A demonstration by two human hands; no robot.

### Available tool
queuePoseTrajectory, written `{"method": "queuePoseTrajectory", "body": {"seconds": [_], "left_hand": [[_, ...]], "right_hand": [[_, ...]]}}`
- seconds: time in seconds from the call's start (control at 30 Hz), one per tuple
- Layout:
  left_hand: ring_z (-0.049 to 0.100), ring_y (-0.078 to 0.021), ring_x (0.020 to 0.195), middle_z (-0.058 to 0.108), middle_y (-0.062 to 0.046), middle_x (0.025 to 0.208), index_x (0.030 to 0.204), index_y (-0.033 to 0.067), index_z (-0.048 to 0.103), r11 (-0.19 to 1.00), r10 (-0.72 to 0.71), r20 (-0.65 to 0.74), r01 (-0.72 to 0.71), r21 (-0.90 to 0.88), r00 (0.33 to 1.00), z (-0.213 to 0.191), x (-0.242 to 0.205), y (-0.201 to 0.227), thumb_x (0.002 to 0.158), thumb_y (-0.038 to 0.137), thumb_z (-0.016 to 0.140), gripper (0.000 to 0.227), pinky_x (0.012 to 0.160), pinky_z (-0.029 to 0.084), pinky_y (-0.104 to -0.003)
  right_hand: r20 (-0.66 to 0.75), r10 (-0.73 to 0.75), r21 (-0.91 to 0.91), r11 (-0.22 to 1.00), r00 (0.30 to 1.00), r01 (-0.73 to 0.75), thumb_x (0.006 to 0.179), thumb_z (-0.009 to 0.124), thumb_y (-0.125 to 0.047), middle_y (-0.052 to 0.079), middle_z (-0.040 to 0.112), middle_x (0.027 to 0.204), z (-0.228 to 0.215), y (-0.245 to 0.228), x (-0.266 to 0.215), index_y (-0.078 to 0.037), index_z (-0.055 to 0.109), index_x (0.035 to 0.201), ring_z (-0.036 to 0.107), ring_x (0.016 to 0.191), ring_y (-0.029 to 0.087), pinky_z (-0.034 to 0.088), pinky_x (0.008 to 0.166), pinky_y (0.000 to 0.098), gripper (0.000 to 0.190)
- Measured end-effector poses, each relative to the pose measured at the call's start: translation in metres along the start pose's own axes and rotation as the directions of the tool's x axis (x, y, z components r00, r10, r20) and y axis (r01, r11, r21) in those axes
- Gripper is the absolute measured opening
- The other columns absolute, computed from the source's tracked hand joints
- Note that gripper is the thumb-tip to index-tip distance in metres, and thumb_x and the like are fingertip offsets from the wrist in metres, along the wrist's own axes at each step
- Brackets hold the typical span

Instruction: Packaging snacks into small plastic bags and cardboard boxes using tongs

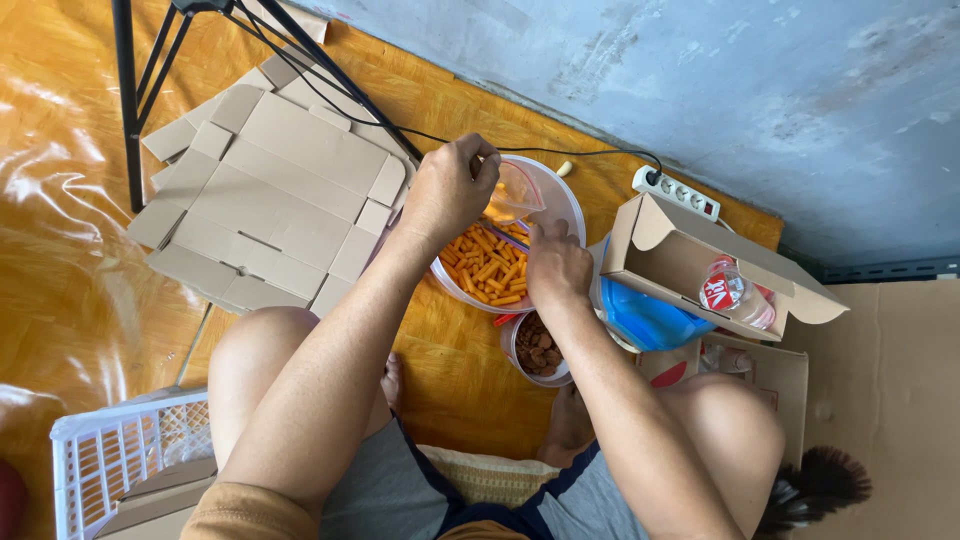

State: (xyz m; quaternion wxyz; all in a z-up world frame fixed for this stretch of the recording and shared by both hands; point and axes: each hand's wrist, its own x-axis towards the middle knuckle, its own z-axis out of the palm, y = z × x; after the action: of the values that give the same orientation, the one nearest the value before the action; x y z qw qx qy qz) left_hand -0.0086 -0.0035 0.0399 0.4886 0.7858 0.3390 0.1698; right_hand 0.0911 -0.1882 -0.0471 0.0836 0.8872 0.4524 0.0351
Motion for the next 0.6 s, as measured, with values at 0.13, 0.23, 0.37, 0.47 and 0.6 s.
{"method": "queuePoseTrajectory", "body": {"seconds": [0.13, 0.23, 0.37, 0.47, 0.6], "left_hand": [[0.073, -0.0287, 0.081, 0.069, -0.005, 0.071, 0.101, 0.0176, 0.075, 0.999, 0.033, 0.005, -0.033, 0.0, 0.999, 0.003, 0.0, -0.002, 0.093, 0.028, 0.065, 0.016, 0.076, 0.058, -0.044], [0.073, -0.0288, 0.083, 0.069, -0.005, 0.073, 0.101, 0.018, 0.075, 1.0, 0.017, 0.014, -0.017, 0.002, 1.0, 0.002, -0.001, -0.002, 0.094, 0.028, 0.064, 0.016, 0.077, 0.058, -0.045], [0.073, -0.0278, 0.084, 0.07, -0.004, 0.073, 0.102, 0.0185, 0.075, 1.0, 0.001, 0.019, -0.002, 0.01, 1.0, 0.003, 0.001, 0.0, 0.094, 0.029, 0.064, 0.017, 0.078, 0.058, -0.044], [0.073, -0.0289, 0.086, 0.07, -0.005, 0.075, 0.102, 0.0193, 0.075, 1.0, 0.003, 0.029, -0.003, 0.013, 1.0, 0.003, 0.001, -0.002, 0.093, 0.03, 0.065, 0.017, 0.079, 0.058, -0.045], [0.072, -0.0297, 0.086, 0.069, -0.006, 0.074, 0.102, 0.0192, 0.075, 1.0, 0.016, 0.008, -0.016, -0.001, 1.0, 0.004, 0.002, -0.007, 0.093, 0.029, 0.065, 0.016, 0.078, 0.057, -0.046]], "right_hand": [[0.0, -0.001, -0.031, 1.0, 1.0, 0.001, 0.097, 0.052, -0.013, 0.011, 0.059, 0.093, 0.002, 0.003, 0.001, -0.014, 0.071, 0.1, 0.071, 0.077, 0.035, 0.055, 0.056, 0.0452, 0.019], [-0.004, -0.007, -0.032, 0.999, 1.0, 0.006, 0.096, 0.053, -0.011, 0.01, 0.06, 0.089, 0.0, 0.001, -0.002, -0.015, 0.073, 0.094, 0.072, 0.074, 0.034, 0.055, 0.054, 0.0436, 0.02], [-0.073, 0.0, -0.042, 0.999, 0.997, -0.003, 0.094, 0.054, -0.011, 0.011, 0.059, 0.092, -0.006, -0.004, -0.001, -0.013, 0.071, 0.098, 0.071, 0.076, 0.034, 0.056, 0.054, 0.0438, 0.017], [-0.159, -0.027, -0.088, 0.996, 0.987, 0.013, 0.093, 0.057, -0.012, 0.011, 0.059, 0.086, 0.003, -0.003, 0.0, -0.014, 0.072, 0.094, 0.07, 0.071, 0.032, 0.054, 0.05, 0.0421, 0.015], [-0.244, -0.077, -0.131, 0.99, 0.967, 0.046, 0.091, 0.059, -0.015, 0.011, 0.058, 0.083, 0.006, -0.005, -0.002, -0.015, 0.07, 0.09, 0.068, 0.066, 0.031, 0.053, 0.048, 0.0422, 0.012]]}}
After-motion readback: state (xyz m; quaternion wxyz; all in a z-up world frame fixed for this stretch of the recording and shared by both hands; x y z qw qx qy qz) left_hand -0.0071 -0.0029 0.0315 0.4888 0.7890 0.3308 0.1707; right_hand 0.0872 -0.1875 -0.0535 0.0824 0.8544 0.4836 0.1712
